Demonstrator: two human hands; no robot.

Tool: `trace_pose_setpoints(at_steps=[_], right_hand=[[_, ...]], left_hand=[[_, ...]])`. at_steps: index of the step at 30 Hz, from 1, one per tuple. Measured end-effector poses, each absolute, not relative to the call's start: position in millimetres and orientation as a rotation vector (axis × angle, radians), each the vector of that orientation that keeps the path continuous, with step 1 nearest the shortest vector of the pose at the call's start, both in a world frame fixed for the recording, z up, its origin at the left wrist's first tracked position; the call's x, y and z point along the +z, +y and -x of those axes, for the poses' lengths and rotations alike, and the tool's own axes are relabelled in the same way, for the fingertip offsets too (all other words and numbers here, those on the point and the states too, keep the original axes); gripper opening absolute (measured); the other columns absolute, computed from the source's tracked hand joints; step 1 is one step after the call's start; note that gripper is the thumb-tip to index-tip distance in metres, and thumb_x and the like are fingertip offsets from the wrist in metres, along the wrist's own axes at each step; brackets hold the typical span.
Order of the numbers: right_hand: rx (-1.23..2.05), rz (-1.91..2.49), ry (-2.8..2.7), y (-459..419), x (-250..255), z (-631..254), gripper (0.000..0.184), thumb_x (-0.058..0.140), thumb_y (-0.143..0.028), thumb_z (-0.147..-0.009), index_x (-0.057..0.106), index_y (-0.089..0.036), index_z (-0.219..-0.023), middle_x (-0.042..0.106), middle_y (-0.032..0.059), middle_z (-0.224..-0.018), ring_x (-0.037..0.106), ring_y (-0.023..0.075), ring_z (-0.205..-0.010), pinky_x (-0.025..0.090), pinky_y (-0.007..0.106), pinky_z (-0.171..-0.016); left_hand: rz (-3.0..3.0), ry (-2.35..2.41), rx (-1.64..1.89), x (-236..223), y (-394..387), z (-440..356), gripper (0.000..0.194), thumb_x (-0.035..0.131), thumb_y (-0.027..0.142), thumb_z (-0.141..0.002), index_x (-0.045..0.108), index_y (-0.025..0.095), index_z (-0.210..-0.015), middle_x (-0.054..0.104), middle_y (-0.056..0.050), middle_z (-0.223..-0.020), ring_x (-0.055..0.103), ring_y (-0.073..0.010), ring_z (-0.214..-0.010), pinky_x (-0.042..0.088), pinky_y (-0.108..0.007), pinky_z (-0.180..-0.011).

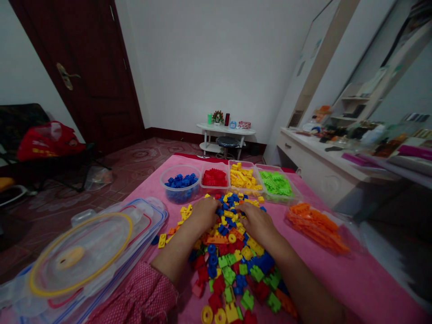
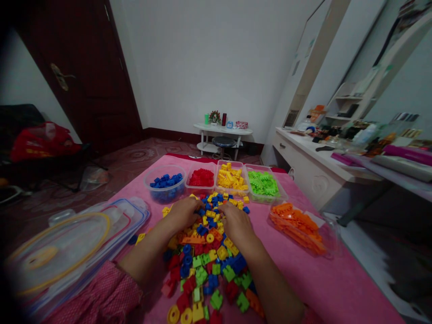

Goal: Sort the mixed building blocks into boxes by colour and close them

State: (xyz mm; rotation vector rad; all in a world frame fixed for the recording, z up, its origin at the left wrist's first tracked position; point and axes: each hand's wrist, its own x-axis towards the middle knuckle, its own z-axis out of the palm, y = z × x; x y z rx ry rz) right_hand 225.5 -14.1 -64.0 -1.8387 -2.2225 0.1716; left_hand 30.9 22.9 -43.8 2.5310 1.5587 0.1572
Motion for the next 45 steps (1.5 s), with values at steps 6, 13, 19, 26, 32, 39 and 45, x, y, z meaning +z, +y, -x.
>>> trace_pose_setpoints(at_steps=[6, 13, 19, 26, 32, 39, 45], right_hand=[[0.043, 1.767, -2.277, -24, -46, -216, 0.029, 0.050, -0.019, -0.083, 0.066, -0.030, -0.105, 0.065, 0.0001, -0.111, 0.060, 0.0196, -0.101, 0.042, 0.028, -0.078], [0.252, 1.693, -2.418, -25, -53, -205, 0.024, 0.056, -0.025, -0.081, 0.070, -0.030, -0.101, 0.069, 0.0007, -0.105, 0.062, 0.0202, -0.098, 0.041, 0.028, -0.080], [0.298, 1.728, -2.415, -28, -54, -209, 0.021, 0.063, -0.024, -0.074, 0.069, -0.025, -0.094, 0.069, 0.0024, -0.099, 0.062, 0.0211, -0.093, 0.039, 0.027, -0.073], [0.281, 1.712, -2.281, -36, -46, -214, 0.028, 0.060, -0.024, -0.074, 0.065, -0.025, -0.102, 0.068, 0.0022, -0.099, 0.061, 0.0200, -0.089, 0.039, 0.027, -0.073], [0.409, 1.412, -2.435, -45, -45, -200, 0.045, 0.053, -0.016, -0.078, 0.061, -0.031, -0.119, 0.063, 0.0039, -0.111, 0.057, 0.0198, -0.103, 0.040, 0.030, -0.088], [0.501, 1.453, -2.063, -34, -52, -202, 0.031, 0.060, -0.017, -0.071, 0.065, -0.024, -0.101, 0.064, 0.0007, -0.085, 0.059, 0.0162, -0.076, 0.043, 0.026, -0.069], [1.029, 1.267, -1.462, -30, -43, -197, 0.032, 0.060, -0.030, -0.074, 0.054, -0.021, -0.104, 0.057, -0.0025, -0.077, 0.048, 0.0074, -0.047, 0.037, 0.020, -0.043]], left_hand=[[-2.614, 1.405, 0.201, -49, 30, -27, 0.029, 0.060, 0.019, -0.067, 0.069, 0.026, -0.094, 0.070, -0.004, -0.091, 0.064, -0.0213, -0.086, 0.045, -0.026, -0.068], [-2.597, 1.257, 0.246, -50, 34, -21, 0.033, 0.056, 0.013, -0.064, 0.069, 0.025, -0.092, 0.070, -0.002, -0.084, 0.062, -0.0177, -0.074, 0.038, -0.024, -0.059], [-2.589, 1.239, 0.245, -50, 33, -20, 0.028, 0.062, 0.016, -0.063, 0.069, 0.025, -0.089, 0.071, 0.000, -0.082, 0.062, -0.0174, -0.074, 0.037, -0.023, -0.058], [-2.502, 1.360, 0.250, -39, 30, -13, 0.039, 0.069, 0.019, -0.063, 0.068, 0.027, -0.101, 0.071, -0.003, -0.094, 0.063, -0.0212, -0.088, 0.042, -0.025, -0.069], [-2.352, 1.254, 0.454, -33, 39, -6, 0.026, 0.055, 0.017, -0.076, 0.070, 0.020, -0.098, 0.071, -0.005, -0.088, 0.063, -0.0177, -0.079, 0.043, -0.024, -0.068], [-1.883, 1.060, 0.545, -37, 41, -13, 0.021, 0.059, 0.024, -0.074, 0.066, 0.013, -0.091, 0.066, -0.002, -0.074, 0.059, -0.0129, -0.061, 0.043, -0.022, -0.056], [-1.451, 0.802, 0.587, -18, 25, -21, 0.040, 0.069, 0.044, -0.070, 0.062, 0.013, -0.094, 0.060, 0.000, -0.068, 0.054, -0.0092, -0.056, 0.040, -0.019, -0.050]])
